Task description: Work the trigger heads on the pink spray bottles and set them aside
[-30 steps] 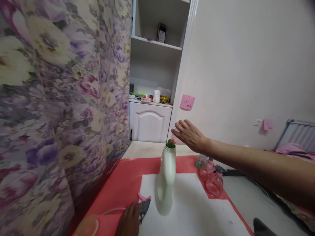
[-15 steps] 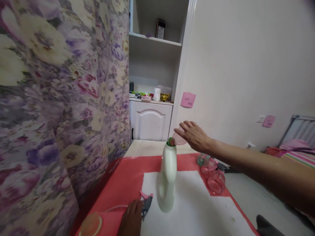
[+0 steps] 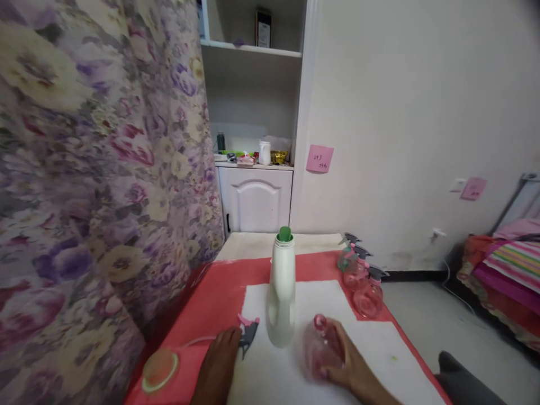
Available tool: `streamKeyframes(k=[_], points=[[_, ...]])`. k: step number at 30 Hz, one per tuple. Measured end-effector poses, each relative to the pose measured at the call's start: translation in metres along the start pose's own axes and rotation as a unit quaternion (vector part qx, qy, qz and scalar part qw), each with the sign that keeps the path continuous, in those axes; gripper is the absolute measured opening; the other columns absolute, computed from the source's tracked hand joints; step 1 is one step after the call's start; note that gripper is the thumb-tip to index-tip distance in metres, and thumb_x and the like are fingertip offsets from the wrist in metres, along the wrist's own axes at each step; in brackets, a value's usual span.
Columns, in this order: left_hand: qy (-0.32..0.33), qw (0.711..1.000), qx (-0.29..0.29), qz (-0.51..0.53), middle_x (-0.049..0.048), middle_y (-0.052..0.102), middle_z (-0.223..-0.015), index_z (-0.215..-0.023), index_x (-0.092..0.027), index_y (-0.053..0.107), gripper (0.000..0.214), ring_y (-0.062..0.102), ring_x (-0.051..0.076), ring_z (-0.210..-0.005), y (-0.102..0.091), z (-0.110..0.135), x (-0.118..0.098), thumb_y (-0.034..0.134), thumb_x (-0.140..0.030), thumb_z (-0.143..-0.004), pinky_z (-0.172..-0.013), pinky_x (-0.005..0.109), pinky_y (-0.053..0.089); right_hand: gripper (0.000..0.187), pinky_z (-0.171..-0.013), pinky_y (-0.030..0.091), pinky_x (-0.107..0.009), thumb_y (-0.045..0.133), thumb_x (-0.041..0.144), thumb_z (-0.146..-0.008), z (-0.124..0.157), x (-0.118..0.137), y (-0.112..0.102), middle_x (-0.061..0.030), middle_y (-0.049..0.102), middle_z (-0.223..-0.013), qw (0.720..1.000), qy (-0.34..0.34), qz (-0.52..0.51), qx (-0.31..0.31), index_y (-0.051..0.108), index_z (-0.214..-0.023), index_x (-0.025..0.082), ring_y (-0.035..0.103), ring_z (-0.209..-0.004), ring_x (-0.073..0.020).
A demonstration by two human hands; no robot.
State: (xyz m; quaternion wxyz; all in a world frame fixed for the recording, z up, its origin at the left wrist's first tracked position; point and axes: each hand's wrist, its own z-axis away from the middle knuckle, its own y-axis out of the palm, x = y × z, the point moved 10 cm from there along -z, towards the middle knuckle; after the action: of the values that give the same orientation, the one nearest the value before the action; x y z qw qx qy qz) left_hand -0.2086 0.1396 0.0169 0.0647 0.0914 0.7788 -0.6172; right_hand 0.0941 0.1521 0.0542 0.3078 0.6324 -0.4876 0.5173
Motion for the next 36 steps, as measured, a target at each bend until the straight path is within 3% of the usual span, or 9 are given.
streamKeyframes(k=[3, 5, 10, 14, 20, 23, 28, 32, 36], points=[[0.006, 1.0, 0.01, -0.006, 0.0109, 0.067, -0.126, -0.124, -0.016, 0.059, 0.049, 0.059, 0.022, -0.12, -0.018, -0.001, -0.012, 0.037, -0.001, -0.083, -0.109, 0.039, 0.041, 0.085, -0.113, 0.034, -0.051, 0.083, 0.033, -0.056, 0.027, -0.043, 0.019, -0.0134, 0.058, -0.136, 0.999, 0.03, -0.002, -0.027, 0.046, -0.132, 0.026, 0.051, -0.13, -0.0374], [0.009, 1.0, -0.001, -0.01, 0.0106, 0.067, -0.124, -0.122, -0.017, 0.059, 0.049, 0.06, 0.022, -0.117, -0.034, -0.001, -0.021, 0.037, 0.0, -0.082, -0.107, 0.04, 0.042, 0.087, -0.115, 0.032, -0.05, 0.079, 0.022, -0.054, 0.036, -0.055, 0.026, -0.0124, 0.056, -0.138, 0.999, 0.037, 0.008, -0.034, 0.045, -0.134, 0.025, 0.048, -0.133, -0.0363], [-0.004, 0.999, -0.053, -0.012, 0.0098, 0.07, -0.112, -0.114, -0.02, 0.06, 0.038, 0.065, 0.022, -0.104, -0.076, 0.002, -0.041, 0.037, -0.008, -0.087, -0.095, 0.039, 0.05, 0.09, -0.116, 0.032, -0.048, 0.067, 0.011, -0.052, 0.041, -0.053, 0.028, -0.0104, 0.055, -0.14, 0.999, 0.012, 0.004, -0.051, 0.042, -0.137, 0.025, 0.047, -0.135, -0.0332], [-0.01, 0.991, -0.135, -0.008, 0.0104, 0.069, -0.119, -0.121, -0.021, 0.058, 0.037, 0.066, 0.025, -0.109, -0.116, 0.01, -0.057, 0.039, -0.017, -0.089, -0.093, 0.041, 0.053, 0.087, -0.114, 0.037, -0.045, 0.068, 0.013, -0.055, 0.042, -0.047, 0.027, -0.0093, 0.056, -0.138, 0.998, -0.002, 0.004, -0.068, 0.044, -0.137, 0.025, 0.05, -0.132, -0.0315], [-0.046, 0.961, -0.242, 0.123, 0.0055, 0.069, -0.101, -0.107, -0.023, 0.063, 0.031, 0.068, 0.023, -0.09, -0.173, 0.028, -0.091, 0.053, -0.045, -0.088, -0.079, 0.036, 0.056, 0.082, -0.109, 0.043, -0.045, 0.073, 0.016, -0.057, 0.041, -0.047, 0.029, -0.0082, 0.057, -0.133, 0.996, 0.0, -0.002, -0.093, 0.046, -0.134, 0.027, 0.056, -0.125, -0.0311], [-0.133, 0.923, -0.254, 0.256, 0.0026, 0.069, -0.094, -0.103, -0.023, 0.063, 0.036, 0.066, 0.022, -0.086, -0.186, 0.038, -0.098, 0.064, -0.051, -0.081, -0.077, 0.033, 0.055, 0.082, -0.107, 0.046, -0.045, 0.073, 0.015, -0.057, 0.041, -0.053, 0.029, -0.0074, 0.058, -0.131, 0.995, 0.012, -0.005, -0.101, 0.046, -0.133, 0.028, 0.057, -0.123, -0.0306], [-0.192, 0.816, -0.263, 0.478, -0.0008, 0.07, -0.092, -0.106, -0.022, 0.065, 0.043, 0.065, 0.017, -0.087, -0.194, 0.048, -0.127, 0.076, -0.047, -0.073, -0.081, 0.026, 0.054, 0.083, -0.107, 0.046, -0.043, 0.074, 0.015, -0.057, 0.042, -0.052, 0.029, -0.0069, 0.057, -0.13, 0.995, 0.001, -0.002, -0.103, 0.044, -0.134, 0.028, 0.057, -0.123, -0.0291], [-0.18, 0.78, -0.278, 0.531, -0.002, 0.073, -0.09, -0.106, -0.022, 0.066, 0.039, 0.066, 0.013, -0.082, -0.206, 0.052, -0.157, 0.077, -0.042, -0.074, -0.079, 0.021, 0.054, 0.085, -0.107, 0.045, -0.043, 0.076, 0.017, -0.056, 0.041, -0.049, 0.028, -0.0068, 0.056, -0.131, 0.996, -0.011, -0.005, -0.092, 0.043, -0.134, 0.028, 0.056, -0.124, -0.0298], [-0.165, 0.768, -0.309, 0.536, -0.0013, 0.076, -0.092, -0.107, -0.022, 0.067, 0.041, 0.069, 0.016, -0.083, -0.215, 0.052, -0.175, 0.078, -0.041, -0.073, -0.074, 0.022, 0.058, 0.089, -0.108, 0.043, -0.045, 0.077, 0.018, -0.056, 0.04, -0.048, 0.03, -0.0076, 0.055, -0.133, 0.997, -0.02, -0.009, -0.068, 0.04, -0.136, 0.028, 0.054, -0.125, -0.0314]])
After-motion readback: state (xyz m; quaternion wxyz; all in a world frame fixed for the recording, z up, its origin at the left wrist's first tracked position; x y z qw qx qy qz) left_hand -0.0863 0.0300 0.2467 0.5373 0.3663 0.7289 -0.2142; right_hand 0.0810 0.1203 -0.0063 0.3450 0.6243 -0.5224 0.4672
